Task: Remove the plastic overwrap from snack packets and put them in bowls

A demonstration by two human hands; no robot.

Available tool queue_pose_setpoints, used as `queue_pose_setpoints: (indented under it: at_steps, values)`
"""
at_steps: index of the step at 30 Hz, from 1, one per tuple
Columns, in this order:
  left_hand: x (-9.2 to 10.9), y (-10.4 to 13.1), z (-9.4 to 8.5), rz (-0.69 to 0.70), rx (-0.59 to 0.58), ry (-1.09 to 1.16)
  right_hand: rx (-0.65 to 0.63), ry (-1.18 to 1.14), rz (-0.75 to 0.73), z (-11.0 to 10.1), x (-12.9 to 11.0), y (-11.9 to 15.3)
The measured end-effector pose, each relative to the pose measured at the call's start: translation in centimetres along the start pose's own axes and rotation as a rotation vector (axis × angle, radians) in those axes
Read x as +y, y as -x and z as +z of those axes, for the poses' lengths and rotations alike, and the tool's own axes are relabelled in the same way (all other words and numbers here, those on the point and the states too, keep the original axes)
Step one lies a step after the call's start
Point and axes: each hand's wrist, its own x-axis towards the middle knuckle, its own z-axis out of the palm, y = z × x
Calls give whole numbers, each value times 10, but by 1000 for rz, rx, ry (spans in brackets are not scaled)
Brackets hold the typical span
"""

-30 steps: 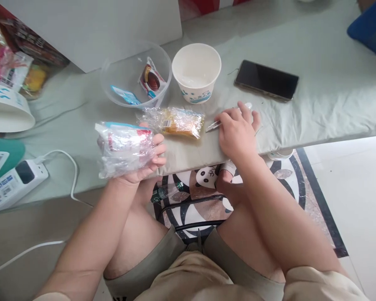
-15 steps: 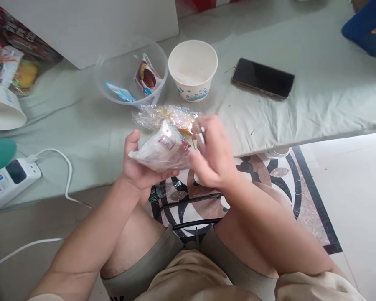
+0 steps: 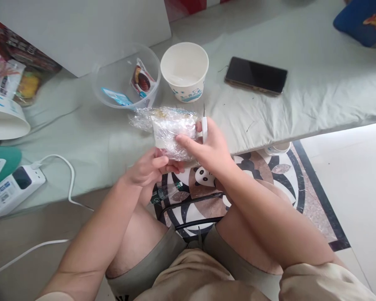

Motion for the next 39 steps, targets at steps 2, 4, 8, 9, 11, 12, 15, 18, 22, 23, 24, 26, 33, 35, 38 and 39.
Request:
queue_pose_setpoints:
  at_steps: [2,4,8,9,11,12,15,18,22,23,24,26,33,35,38,39]
  values:
    - [-4,-2,2,113,52,-25,-13,-29,0,3,2,1]
    - [-9,-6,5,239,125,-28,-30,-12,-39,5,5,1]
    - [-16,-11,5,358,330,-57,71,52,-167,0,8,-2]
    - [-18,-11,3,379,397,-76,99,32,-180,-3,8,-3]
    - [-19,-12,-1,422,518,-106,104,-56,-158,-9,8,-5]
    - [-19,-12,-2,436,560,-114,79,-91,-135,-11,7,-6]
    - [-20,-10,-5,463,603,-132,-8,-63,-172,-12,8,-4]
    - [-19,-10,-6,521,653,-168,-81,96,-352,-9,10,0]
    - [-17,-12,-7,560,679,-263,-124,333,-462,-6,9,3]
    - [-17,-12,-8,565,667,-306,-144,361,-464,-6,9,3]
    - [-16,-13,-9,577,651,-356,-171,371,-464,-6,8,3]
    - [-16,-13,-10,617,615,-457,-235,388,-458,-6,6,2]
    - [-18,-11,-9,647,536,-613,-356,590,-373,-5,3,-1]
    - [-17,-10,-9,638,566,-611,-347,611,-355,-6,2,-2]
    - [-17,-11,-12,668,628,-543,-321,625,-353,-10,1,-4]
    - [-17,-11,-13,689,642,-500,-312,631,-348,-12,0,-4]
